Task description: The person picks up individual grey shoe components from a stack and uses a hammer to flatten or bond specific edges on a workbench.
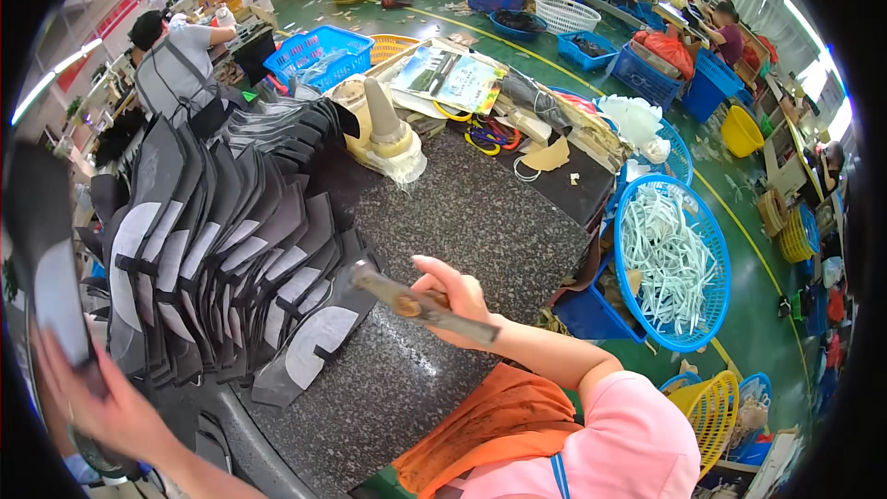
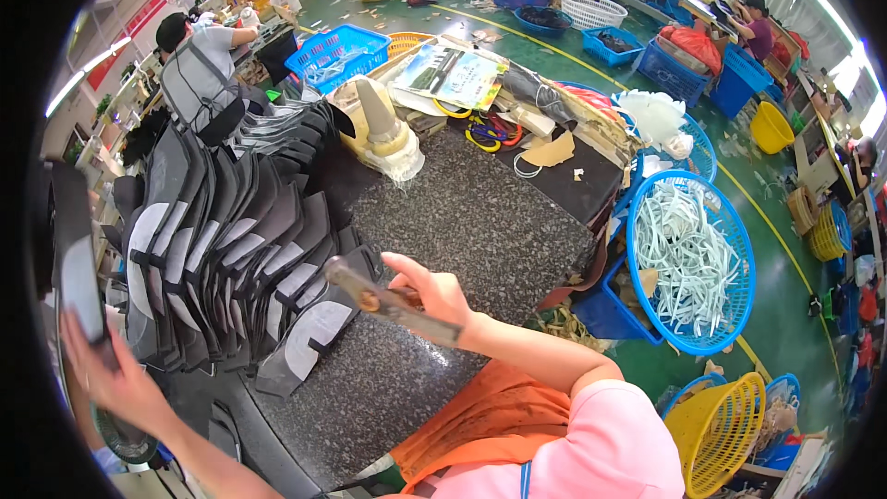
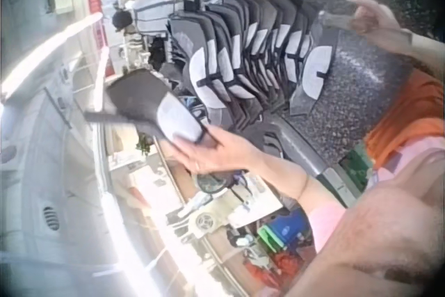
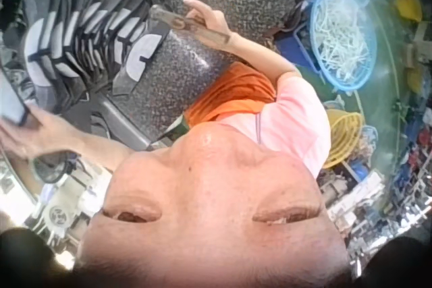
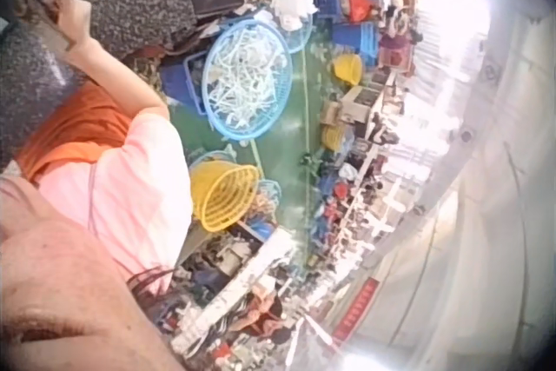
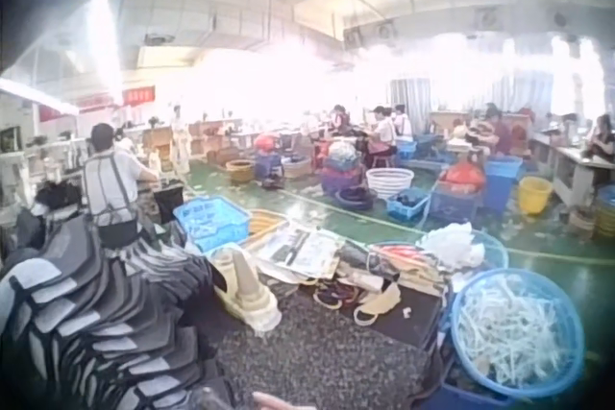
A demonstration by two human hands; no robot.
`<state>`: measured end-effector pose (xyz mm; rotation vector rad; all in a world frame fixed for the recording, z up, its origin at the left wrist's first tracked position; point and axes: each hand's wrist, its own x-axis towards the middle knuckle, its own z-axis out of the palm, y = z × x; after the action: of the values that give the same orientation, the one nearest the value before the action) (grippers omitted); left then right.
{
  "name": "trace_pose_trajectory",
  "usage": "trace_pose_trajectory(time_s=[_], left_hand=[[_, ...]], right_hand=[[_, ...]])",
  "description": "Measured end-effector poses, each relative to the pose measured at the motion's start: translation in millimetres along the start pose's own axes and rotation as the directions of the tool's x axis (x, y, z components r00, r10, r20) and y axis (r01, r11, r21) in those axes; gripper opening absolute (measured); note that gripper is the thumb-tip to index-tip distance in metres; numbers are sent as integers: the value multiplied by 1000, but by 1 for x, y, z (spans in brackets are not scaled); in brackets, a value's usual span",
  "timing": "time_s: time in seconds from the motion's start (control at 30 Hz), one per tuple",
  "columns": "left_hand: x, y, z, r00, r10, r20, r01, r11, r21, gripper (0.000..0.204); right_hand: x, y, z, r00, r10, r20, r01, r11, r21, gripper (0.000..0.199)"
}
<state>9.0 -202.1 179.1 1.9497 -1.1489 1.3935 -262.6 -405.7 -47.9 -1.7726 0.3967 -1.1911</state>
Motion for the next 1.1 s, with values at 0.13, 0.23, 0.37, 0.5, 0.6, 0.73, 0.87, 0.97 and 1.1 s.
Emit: trace_pose_trajectory(time_s=[0.13,0.23,0.37,0.5,0.6,0.73,0.87,0.97,1.1], left_hand=[[-26,-35,105,907,-113,406,290,865,-409,61],[-25,-29,113,891,-146,430,354,816,-457,66],[-11,11,90,980,-64,189,70,997,-27,60],[-84,95,102,783,508,360,-310,820,-482,50],[-152,127,130,665,383,641,-264,924,-277,73],[-153,135,124,701,379,604,-242,923,-299,65],[-175,136,111,602,417,681,-194,903,-382,58],[-158,134,93,471,344,812,-37,927,-372,63],[-152,126,65,246,236,940,511,793,-333,74]], right_hand=[[6,-5,3,972,-213,100,234,925,-300,53],[3,-11,-1,950,-258,176,303,899,-318,45],[5,-11,-2,952,-292,94,307,903,-299,41],[6,-1,-1,961,-262,89,277,926,-256,47],[5,-5,-7,959,-256,118,275,941,-198,42],[9,-7,-16,960,-261,100,278,932,-233,37],[13,-14,-10,957,-280,83,291,934,-205,27],[14,-4,-11,952,-283,119,301,934,-190,41],[5,-15,-15,958,-144,246,207,946,-249,27]])
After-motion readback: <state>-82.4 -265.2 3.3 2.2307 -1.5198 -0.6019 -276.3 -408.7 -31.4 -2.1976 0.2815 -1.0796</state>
